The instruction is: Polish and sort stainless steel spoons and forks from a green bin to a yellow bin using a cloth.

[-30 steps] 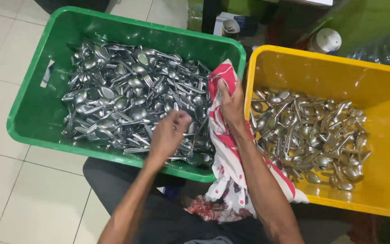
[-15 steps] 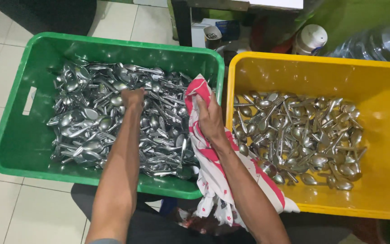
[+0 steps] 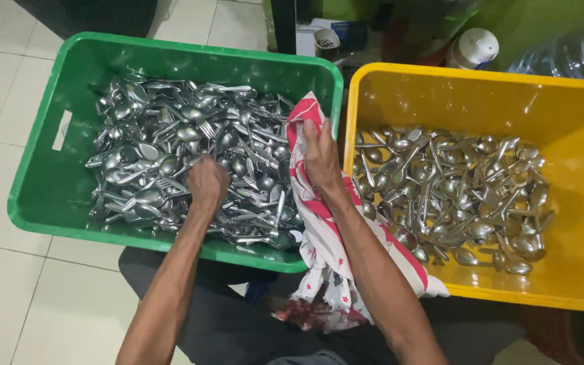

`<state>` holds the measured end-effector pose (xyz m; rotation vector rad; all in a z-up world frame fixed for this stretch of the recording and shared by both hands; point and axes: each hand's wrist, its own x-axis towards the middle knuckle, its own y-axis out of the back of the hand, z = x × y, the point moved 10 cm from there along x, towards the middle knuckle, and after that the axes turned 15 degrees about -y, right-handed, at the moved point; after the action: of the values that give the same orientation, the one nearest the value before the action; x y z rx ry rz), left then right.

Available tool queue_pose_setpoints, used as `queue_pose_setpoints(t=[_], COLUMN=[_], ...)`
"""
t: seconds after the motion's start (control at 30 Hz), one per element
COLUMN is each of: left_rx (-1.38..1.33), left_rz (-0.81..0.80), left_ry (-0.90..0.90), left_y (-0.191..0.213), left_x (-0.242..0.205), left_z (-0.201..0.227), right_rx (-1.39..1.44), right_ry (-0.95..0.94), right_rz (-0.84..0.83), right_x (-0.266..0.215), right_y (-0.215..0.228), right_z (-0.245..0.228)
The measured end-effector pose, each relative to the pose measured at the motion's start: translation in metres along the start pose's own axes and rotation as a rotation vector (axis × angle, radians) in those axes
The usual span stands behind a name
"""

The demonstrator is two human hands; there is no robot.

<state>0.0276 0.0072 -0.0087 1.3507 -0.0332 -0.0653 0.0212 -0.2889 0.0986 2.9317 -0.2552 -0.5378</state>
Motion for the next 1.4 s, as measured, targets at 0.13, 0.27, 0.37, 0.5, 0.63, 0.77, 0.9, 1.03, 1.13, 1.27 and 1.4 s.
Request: queue_pose_setpoints(t=[0.13, 0.27, 0.37, 0.5, 0.63, 0.77, 0.9, 1.03, 1.13, 1.27, 1.4], left_rx=[-0.343, -0.594, -0.776, -0.715, -0.761, -0.799, -0.787, -0.791, -0.795, -0.867, -0.854], left_rz=[0.052, 0.091, 0.046, 0.038, 0.092, 0.167, 0.190, 0.204, 0.194, 0.227, 0.204], left_ry=[-0.003, -0.169, -0.012, -0.082, -0.122, -0.141, -0.101, -0.085, -0.090, -0.068, -0.068], left_y=[-0.006, 0.063, 0.066, 0.035, 0.051, 0.044, 0.061, 0.047, 0.053, 0.049, 0.048], left_x=[-0.023, -0.062, -0.080, -0.081, -0.087, -0.087, -0.091, -0.086, -0.091, -0.088, -0.090], left_z=[-0.002, 0.073, 0.087, 0.089, 0.103, 0.098, 0.102, 0.096, 0.098, 0.095, 0.093], right_rx=[-0.138, -0.283, -0.310, -0.429, -0.750, -0.945, -0.932, -0.881, -0.969, -0.982, -0.905], right_ry=[0.280, 0.515, 0.614, 0.668, 0.869, 0.963, 1.048, 1.075, 1.096, 1.109, 1.119], right_rz=[-0.047, 0.043, 0.026, 0.092, 0.233, 0.218, 0.138, 0.084, 0.287, 0.323, 0.112], right_x=[-0.003, -0.014, -0.052, -0.041, -0.048, -0.055, -0.070, -0.072, -0.065, -0.053, -0.079], right_y=[-0.015, -0.022, -0.021, -0.036, -0.059, -0.081, -0.091, -0.095, -0.089, -0.091, -0.101], right_z=[-0.007, -0.016, -0.050, -0.028, -0.028, -0.021, -0.018, -0.016, -0.014, -0.003, -0.013])
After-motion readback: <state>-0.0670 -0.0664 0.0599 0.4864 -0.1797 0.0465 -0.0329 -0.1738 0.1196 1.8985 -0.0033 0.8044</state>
